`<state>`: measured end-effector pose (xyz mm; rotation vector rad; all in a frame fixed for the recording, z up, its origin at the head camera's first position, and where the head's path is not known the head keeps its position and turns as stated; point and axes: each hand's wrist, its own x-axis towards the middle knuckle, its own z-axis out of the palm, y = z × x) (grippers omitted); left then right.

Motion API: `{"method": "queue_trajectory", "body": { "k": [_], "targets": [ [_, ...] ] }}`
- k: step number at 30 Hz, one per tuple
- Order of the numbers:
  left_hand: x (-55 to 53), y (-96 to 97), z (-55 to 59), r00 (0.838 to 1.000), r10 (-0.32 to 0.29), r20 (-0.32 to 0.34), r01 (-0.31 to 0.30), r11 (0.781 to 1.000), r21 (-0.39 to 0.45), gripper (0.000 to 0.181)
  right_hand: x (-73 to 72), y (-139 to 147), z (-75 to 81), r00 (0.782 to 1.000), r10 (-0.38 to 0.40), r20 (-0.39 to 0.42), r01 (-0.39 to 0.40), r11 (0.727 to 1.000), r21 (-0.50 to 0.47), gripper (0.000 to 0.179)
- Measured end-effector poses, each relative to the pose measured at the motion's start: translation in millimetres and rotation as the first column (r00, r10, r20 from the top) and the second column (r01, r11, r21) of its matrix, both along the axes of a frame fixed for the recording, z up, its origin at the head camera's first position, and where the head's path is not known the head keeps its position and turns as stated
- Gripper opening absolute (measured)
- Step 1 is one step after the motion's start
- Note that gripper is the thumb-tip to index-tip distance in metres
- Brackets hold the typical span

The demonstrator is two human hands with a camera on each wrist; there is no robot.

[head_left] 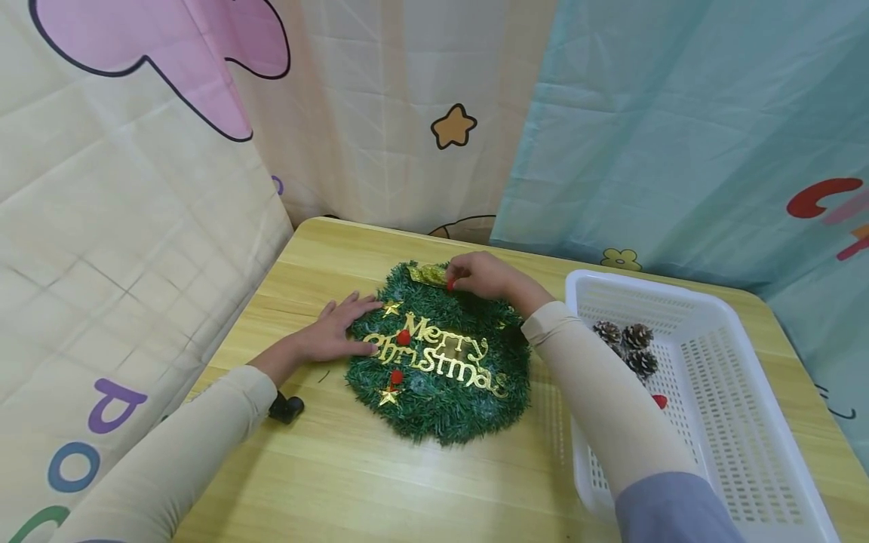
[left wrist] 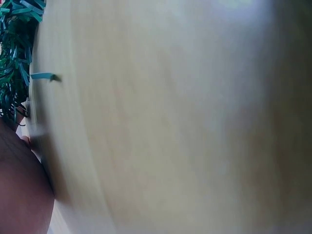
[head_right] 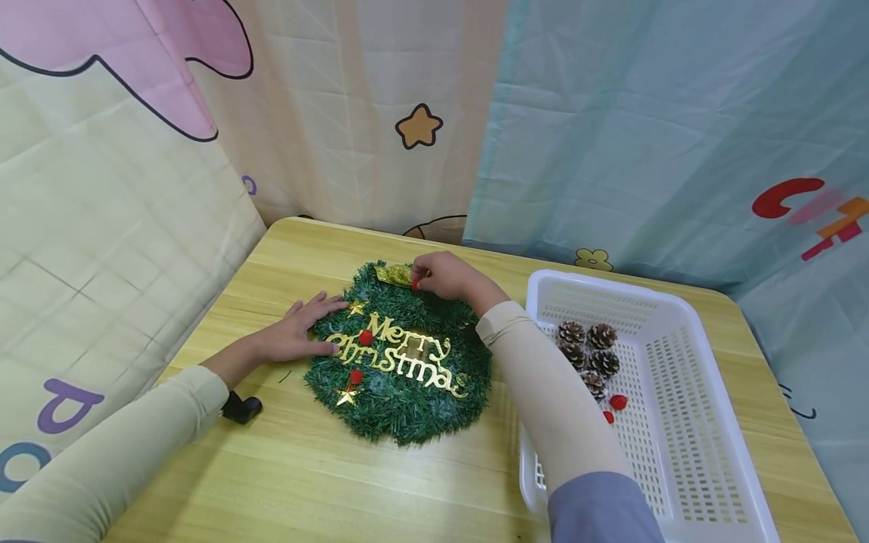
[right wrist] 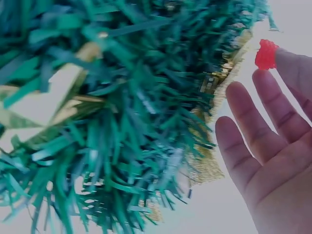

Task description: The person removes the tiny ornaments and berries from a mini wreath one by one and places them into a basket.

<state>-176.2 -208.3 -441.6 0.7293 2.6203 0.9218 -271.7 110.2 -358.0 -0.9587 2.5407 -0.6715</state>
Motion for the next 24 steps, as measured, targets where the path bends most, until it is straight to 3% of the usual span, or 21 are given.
{"method": "queue_trajectory", "body": {
  "k": [6,24],
  "targets": [
    [0.0,-0.1,-0.2,1.000,0.002,0.002,-0.002,1.000,0.001,0.082,3.4,1,7.4,0.999,-0.009,0.038,0.009,1.000,-0.011,0.011],
    [-0.3,0.1,0.6,1.000,0.006,-0.003,-0.006,1.000,-0.012,0.082,17.2,9,32.4,0.998,0.063,-0.027,-0.063,0.998,-0.020,0.010]
  ]
}}
